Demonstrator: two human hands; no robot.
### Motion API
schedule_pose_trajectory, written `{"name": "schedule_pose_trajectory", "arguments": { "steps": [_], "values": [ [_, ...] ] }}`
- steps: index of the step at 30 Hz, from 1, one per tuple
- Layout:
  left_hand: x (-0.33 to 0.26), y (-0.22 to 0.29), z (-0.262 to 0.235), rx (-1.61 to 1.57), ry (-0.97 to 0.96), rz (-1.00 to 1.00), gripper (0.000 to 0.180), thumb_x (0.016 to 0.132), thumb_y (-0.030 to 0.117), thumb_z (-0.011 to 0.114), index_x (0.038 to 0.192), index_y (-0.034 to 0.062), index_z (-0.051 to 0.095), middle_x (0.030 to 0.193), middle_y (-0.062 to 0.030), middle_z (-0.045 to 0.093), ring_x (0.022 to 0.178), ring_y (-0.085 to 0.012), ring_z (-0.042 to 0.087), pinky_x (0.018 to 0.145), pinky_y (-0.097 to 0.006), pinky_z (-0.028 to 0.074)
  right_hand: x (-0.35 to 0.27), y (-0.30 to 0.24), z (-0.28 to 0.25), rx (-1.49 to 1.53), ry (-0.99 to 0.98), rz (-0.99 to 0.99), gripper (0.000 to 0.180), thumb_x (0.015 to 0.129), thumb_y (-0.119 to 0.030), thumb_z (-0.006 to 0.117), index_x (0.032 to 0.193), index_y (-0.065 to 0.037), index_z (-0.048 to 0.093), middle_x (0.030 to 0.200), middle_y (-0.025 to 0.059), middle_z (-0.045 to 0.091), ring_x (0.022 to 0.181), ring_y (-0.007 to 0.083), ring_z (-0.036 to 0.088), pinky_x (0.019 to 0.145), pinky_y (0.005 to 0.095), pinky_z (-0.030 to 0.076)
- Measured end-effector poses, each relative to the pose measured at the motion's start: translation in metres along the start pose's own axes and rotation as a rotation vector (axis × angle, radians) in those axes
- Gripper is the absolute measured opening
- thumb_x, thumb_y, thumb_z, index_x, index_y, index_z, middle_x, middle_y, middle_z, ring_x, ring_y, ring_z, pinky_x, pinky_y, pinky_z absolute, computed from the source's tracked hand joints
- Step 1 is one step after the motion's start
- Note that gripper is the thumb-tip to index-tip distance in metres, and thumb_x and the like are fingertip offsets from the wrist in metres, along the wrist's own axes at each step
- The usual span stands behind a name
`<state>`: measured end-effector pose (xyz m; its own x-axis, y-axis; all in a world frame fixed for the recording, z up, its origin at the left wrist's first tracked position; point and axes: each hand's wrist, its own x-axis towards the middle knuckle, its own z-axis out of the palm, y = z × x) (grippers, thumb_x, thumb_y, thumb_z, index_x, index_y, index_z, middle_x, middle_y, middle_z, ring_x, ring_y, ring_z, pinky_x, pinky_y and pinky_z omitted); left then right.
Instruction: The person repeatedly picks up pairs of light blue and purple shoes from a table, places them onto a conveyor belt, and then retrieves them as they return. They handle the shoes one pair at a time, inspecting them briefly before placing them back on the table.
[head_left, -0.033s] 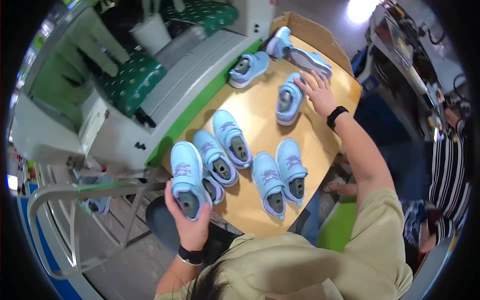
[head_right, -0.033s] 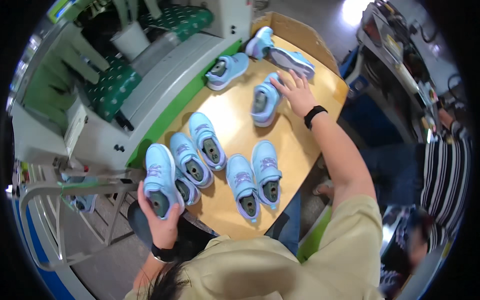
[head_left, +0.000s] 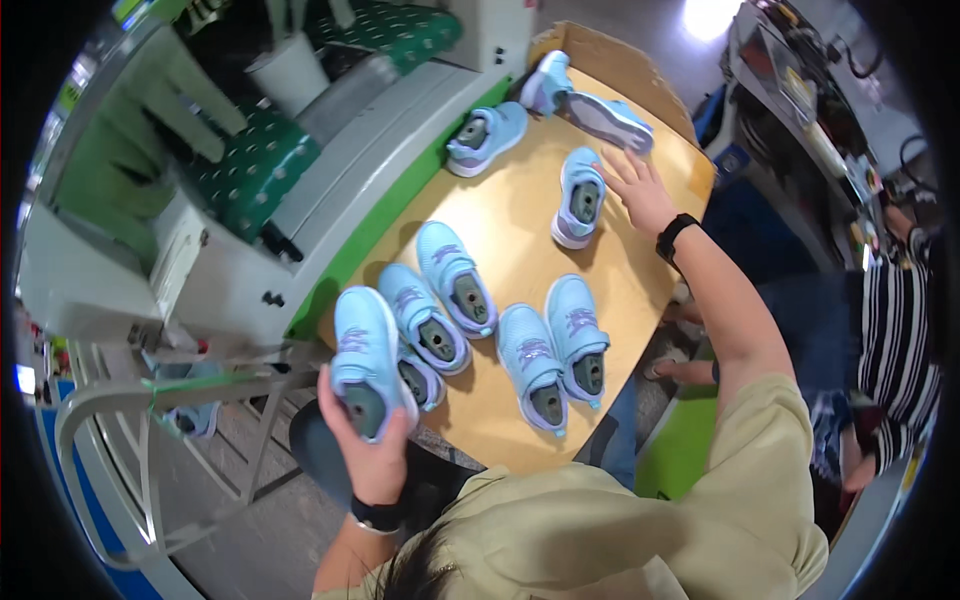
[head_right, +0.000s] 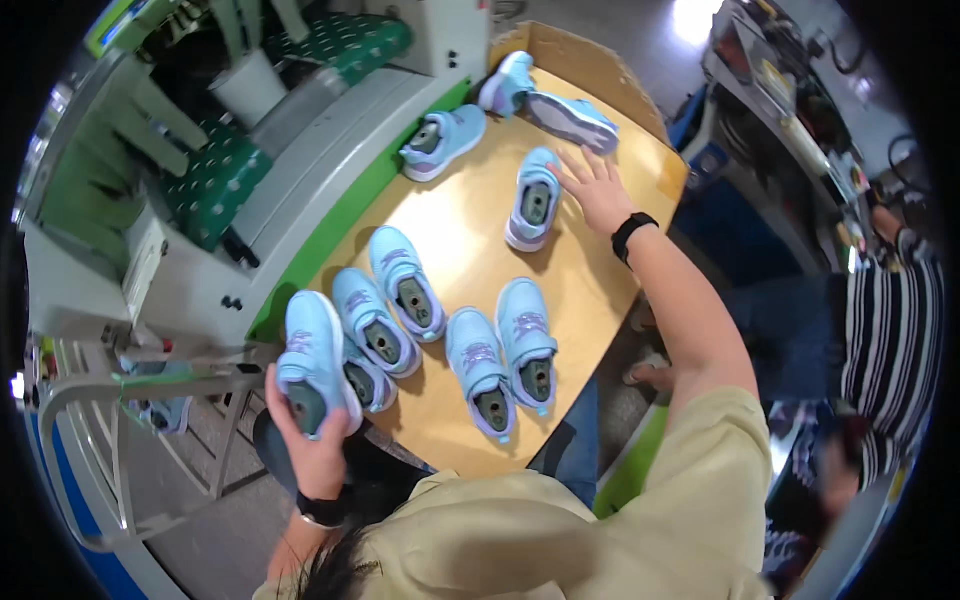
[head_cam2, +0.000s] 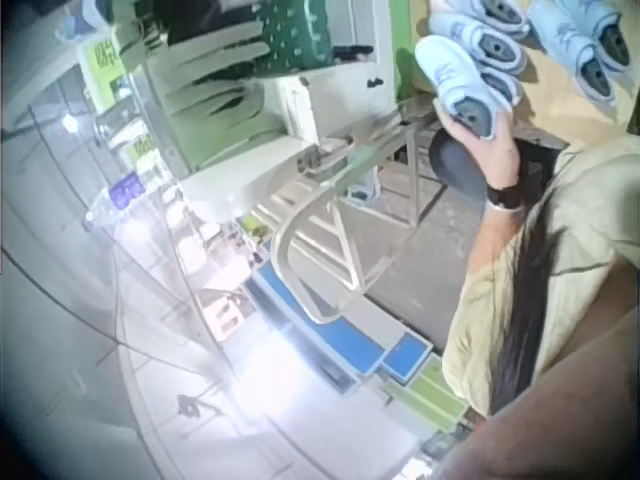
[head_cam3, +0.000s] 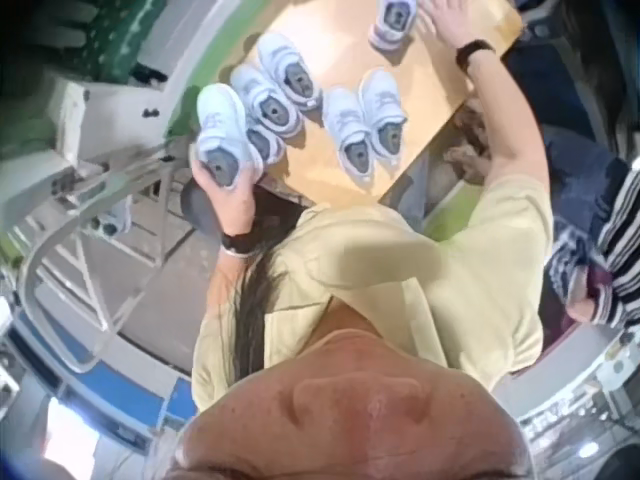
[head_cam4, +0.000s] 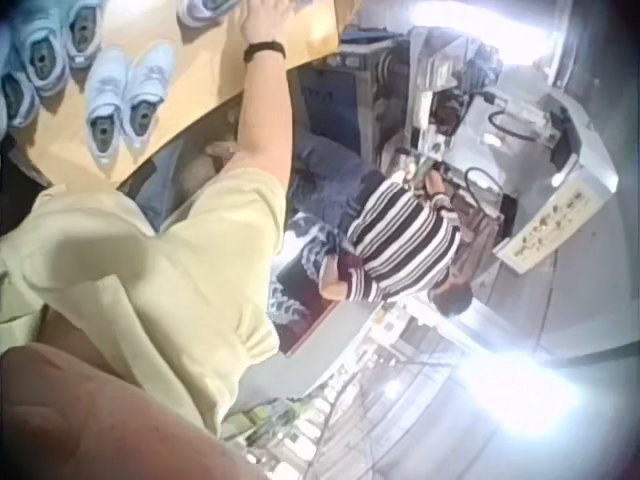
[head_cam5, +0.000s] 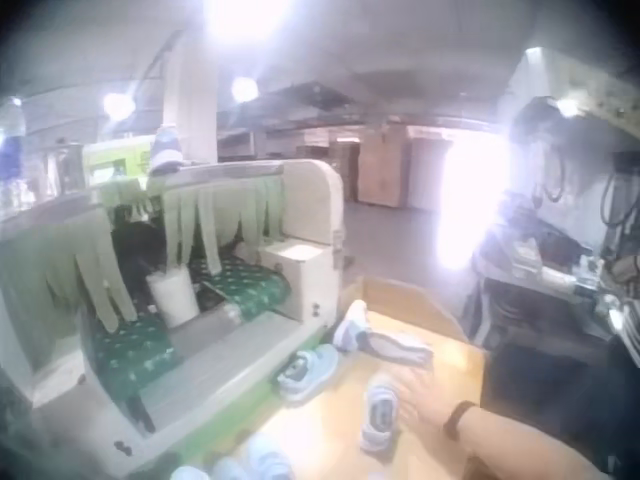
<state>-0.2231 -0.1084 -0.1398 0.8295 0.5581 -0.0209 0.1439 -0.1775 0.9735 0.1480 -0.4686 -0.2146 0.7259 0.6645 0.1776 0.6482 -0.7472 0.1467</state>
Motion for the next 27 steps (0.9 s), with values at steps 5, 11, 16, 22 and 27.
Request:
{"name": "schedule_pose_trajectory", "arguments": {
  "steps": [5,11,16,22,27],
  "values": [
    [0.047,0.028,-0.006,-0.391,0.017,-0.005,0.080,0.091,0.002,0.059,0.161,0.0014,0.021,0.155,-0.0164,0.040,0.141,-0.0287,0.043,0.118,-0.042,0.032,-0.036,-0.015,0.010,1.229,-0.079,0.714,0.082,0.093,-0.014,0.068,0.162,-0.018,0.025,0.144,0.0254,0.054,0.134,0.0439,0.052,0.112,0.0438,0.044],
    [0.166,0.113,0.010,-0.377,0.288,0.393,0.082,0.095,0.010,0.070,0.161,0.0023,0.021,0.152,-0.0164,0.041,0.133,-0.0276,0.050,0.114,-0.042,0.040,-0.026,-0.069,0.020,0.944,0.214,0.763,0.093,0.077,-0.028,0.086,0.150,-0.004,0.034,0.122,0.0283,0.066,0.115,0.0395,0.067,0.100,0.0436,0.052],
    [0.284,0.080,0.006,0.313,0.537,0.479,0.083,0.094,0.017,0.069,0.158,-0.0051,0.021,0.153,-0.0257,0.037,0.141,-0.0351,0.039,0.116,-0.040,0.035,0.006,-0.045,-0.012,1.089,0.470,0.561,0.078,0.078,-0.022,0.085,0.142,-0.001,0.046,0.130,0.0175,0.063,0.118,0.0289,0.063,0.101,0.0407,0.051],
    [0.295,0.078,-0.024,0.306,0.496,0.298,0.076,0.100,0.021,0.057,0.155,-0.0131,0.018,0.159,-0.0327,0.024,0.148,-0.0457,0.027,0.121,-0.046,0.028,0.194,-0.125,-0.177,1.031,0.725,0.069,0.076,0.078,-0.020,0.083,0.145,-0.006,0.049,0.135,0.0211,0.062,0.122,0.0359,0.063,0.102,0.0428,0.050],
    [0.229,0.084,0.026,0.248,0.226,0.530,0.076,0.100,0.016,0.058,0.157,-0.0111,0.017,0.166,-0.0276,0.017,0.155,-0.0394,0.018,0.126,-0.043,0.015,0.316,-0.102,-0.113,0.752,0.606,0.124,0.083,0.081,-0.015,0.082,0.153,-0.016,0.041,0.150,0.0217,0.049,0.129,0.0408,0.057,0.107,0.0441,0.048]
  ]
}}
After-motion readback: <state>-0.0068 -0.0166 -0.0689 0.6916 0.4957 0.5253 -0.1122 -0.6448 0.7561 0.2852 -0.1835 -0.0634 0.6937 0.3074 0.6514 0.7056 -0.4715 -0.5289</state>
